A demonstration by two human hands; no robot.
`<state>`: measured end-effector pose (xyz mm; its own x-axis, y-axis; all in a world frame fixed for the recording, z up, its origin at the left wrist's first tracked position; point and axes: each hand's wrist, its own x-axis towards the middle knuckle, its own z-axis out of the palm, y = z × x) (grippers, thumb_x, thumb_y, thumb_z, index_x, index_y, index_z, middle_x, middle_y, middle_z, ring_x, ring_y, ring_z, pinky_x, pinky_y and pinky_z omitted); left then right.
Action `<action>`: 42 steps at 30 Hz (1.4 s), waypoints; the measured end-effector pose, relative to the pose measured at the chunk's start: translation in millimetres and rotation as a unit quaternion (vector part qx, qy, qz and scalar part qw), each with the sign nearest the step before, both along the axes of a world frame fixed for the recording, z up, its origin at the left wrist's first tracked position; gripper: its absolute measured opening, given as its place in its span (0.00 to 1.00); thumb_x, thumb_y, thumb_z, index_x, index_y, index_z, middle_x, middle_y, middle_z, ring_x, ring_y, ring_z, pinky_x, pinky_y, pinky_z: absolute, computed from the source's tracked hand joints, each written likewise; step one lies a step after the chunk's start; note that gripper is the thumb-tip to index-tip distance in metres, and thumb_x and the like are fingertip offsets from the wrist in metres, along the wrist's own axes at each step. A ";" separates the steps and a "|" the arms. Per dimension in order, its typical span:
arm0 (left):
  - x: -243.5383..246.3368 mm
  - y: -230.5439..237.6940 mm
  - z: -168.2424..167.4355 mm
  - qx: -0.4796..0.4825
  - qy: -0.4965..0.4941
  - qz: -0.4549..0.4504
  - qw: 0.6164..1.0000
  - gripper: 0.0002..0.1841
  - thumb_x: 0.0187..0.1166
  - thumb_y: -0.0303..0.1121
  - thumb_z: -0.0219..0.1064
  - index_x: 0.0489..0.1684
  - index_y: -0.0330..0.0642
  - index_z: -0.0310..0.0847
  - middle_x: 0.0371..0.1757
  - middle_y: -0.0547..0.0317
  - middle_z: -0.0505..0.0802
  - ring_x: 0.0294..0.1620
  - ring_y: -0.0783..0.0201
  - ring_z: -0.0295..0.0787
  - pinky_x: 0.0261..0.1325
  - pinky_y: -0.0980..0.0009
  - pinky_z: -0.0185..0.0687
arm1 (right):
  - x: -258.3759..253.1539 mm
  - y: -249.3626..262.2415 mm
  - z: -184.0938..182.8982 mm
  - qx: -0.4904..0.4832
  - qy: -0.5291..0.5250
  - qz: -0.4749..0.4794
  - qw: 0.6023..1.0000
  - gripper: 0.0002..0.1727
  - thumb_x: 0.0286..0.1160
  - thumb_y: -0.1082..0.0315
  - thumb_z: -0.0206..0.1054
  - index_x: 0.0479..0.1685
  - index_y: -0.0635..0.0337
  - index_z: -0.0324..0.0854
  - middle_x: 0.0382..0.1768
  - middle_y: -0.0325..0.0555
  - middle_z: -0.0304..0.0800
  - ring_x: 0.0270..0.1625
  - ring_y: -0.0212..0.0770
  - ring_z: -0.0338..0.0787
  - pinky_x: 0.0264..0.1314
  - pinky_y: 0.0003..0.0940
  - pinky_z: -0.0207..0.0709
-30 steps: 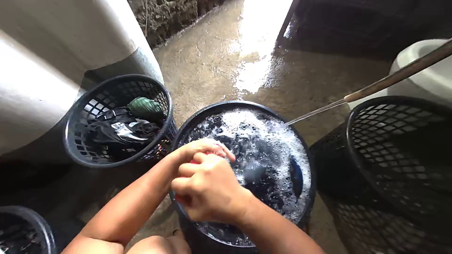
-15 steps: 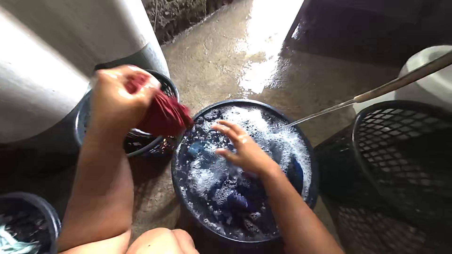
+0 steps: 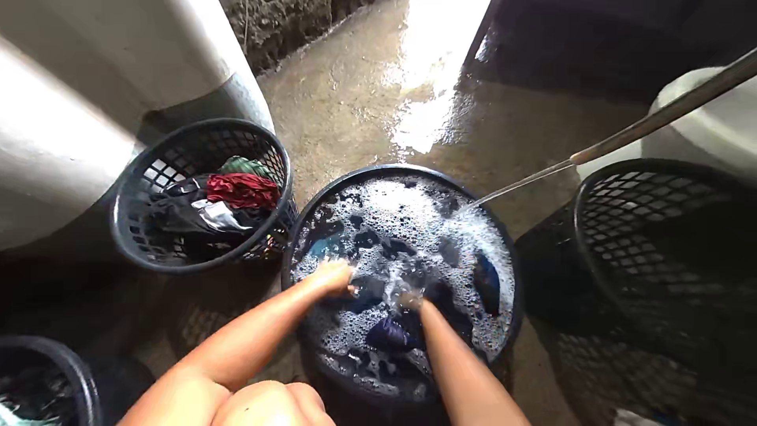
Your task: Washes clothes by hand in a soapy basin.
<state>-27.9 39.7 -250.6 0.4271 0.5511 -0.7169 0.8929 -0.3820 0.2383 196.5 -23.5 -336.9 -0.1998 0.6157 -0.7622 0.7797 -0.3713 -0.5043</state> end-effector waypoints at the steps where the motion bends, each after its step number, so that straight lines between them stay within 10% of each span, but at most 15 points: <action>1: 3.1 -7.7 -3.9 -0.010 0.037 -0.009 0.999 0.23 0.83 0.41 0.67 0.64 0.27 0.82 0.70 0.27 0.84 0.75 0.29 0.77 0.71 0.27 0.69 | -4.2 -8.0 -0.5 0.015 -0.018 0.011 1.000 0.31 0.92 0.63 0.55 0.88 0.73 0.60 0.88 0.71 0.61 0.92 0.66 0.58 0.93 0.61 0.48; 4: 0.1 -13.5 -16.0 -0.061 0.073 -0.027 0.995 0.20 0.87 0.37 0.62 0.60 0.24 0.82 0.66 0.25 0.85 0.72 0.27 0.79 0.69 0.27 0.71 | -16.0 -10.3 6.3 0.077 -0.054 -0.014 0.995 0.29 0.88 0.57 0.60 0.84 0.62 0.71 0.83 0.64 0.72 0.87 0.63 0.69 0.89 0.63 0.59; 9: -13.8 -14.5 -10.8 -0.022 -0.212 0.099 0.972 0.25 0.87 0.33 0.61 0.74 0.20 0.73 0.77 0.23 0.78 0.84 0.32 0.67 0.89 0.39 0.53 | -15.4 47.3 116.3 0.169 0.146 -0.054 0.973 0.18 0.86 0.59 0.65 0.64 0.61 0.87 0.60 0.58 0.90 0.66 0.51 0.87 0.75 0.57 0.74; 14: -6.8 -5.0 -6.3 -0.032 -0.429 0.185 0.884 0.26 0.76 0.33 0.68 0.71 0.28 0.74 0.62 0.48 0.88 0.64 0.69 0.83 0.72 0.67 0.78 | 1.7 28.9 203.3 0.384 0.455 -0.149 0.790 0.07 0.78 0.73 0.65 0.45 0.54 0.88 0.40 0.29 0.91 0.43 0.22 0.87 0.50 0.26 0.86; 20: -8.3 3.9 26.0 -0.124 -0.442 0.296 0.838 0.19 0.86 0.43 0.62 0.64 0.38 0.79 0.46 0.65 0.90 0.45 0.78 0.86 0.52 0.74 0.86 | 17.7 31.2 247.4 0.515 0.582 -0.190 0.599 0.09 0.86 0.66 0.64 0.52 0.43 0.89 0.49 0.24 0.92 0.52 0.22 0.90 0.59 0.23 0.86; 22: -9.3 15.9 55.1 -0.043 -0.324 0.318 0.890 0.15 0.91 0.39 0.58 0.50 0.35 0.84 0.29 0.61 0.84 0.24 0.73 0.77 0.31 0.73 0.78 | 26.2 33.3 241.9 0.519 0.556 -0.202 0.617 0.09 0.86 0.67 0.64 0.54 0.44 0.88 0.49 0.25 0.92 0.51 0.22 0.90 0.59 0.24 0.87; 25: -31.2 35.1 90.1 0.096 -0.218 0.308 0.921 0.18 0.93 0.36 0.53 0.55 0.34 0.89 0.28 0.45 0.90 0.22 0.56 0.85 0.34 0.54 0.86 | 45.4 34.9 222.7 0.501 0.453 -0.205 0.708 0.07 0.85 0.70 0.64 0.52 0.49 0.86 0.45 0.26 0.91 0.47 0.21 0.89 0.54 0.23 0.87; 30: -66.2 42.0 126.4 0.125 -0.451 0.421 0.777 0.16 0.95 0.34 0.49 0.60 0.33 0.81 0.47 0.56 0.93 0.47 0.70 0.91 0.58 0.66 0.89 | 85.4 53.4 177.1 0.348 0.135 -0.199 0.906 0.12 0.79 0.68 0.72 0.56 0.64 0.89 0.53 0.55 0.88 0.57 0.48 0.87 0.63 0.53 0.80; 33: -55.7 40.0 110.8 0.098 -0.517 0.472 0.707 0.19 0.97 0.41 0.45 0.67 0.38 0.76 0.46 0.60 0.90 0.45 0.70 0.89 0.53 0.66 0.88 | 88.1 64.9 150.0 0.237 0.025 -0.150 0.959 0.21 0.70 0.69 0.78 0.62 0.66 0.87 0.66 0.68 0.82 0.70 0.63 0.81 0.73 0.66 0.72; 37: -31.0 26.6 48.3 0.079 -0.423 0.392 0.813 0.22 0.96 0.44 0.47 0.66 0.37 0.79 0.47 0.46 0.90 0.44 0.58 0.87 0.52 0.53 0.85 | 46.7 72.1 106.6 0.128 -0.018 -0.054 0.990 0.41 0.63 0.61 0.84 0.81 0.56 0.76 0.75 0.66 0.80 0.80 0.64 0.77 0.82 0.68 0.65; 42: -18.6 14.5 -13.0 -0.024 -0.236 0.237 0.942 0.24 0.94 0.45 0.50 0.79 0.38 0.73 0.70 0.35 0.86 0.73 0.44 0.82 0.79 0.43 0.70 | 2.4 55.5 51.3 0.060 -0.069 0.021 0.996 0.41 0.79 0.58 0.68 0.92 0.58 0.57 0.79 0.70 0.74 0.82 0.68 0.74 0.81 0.69 0.65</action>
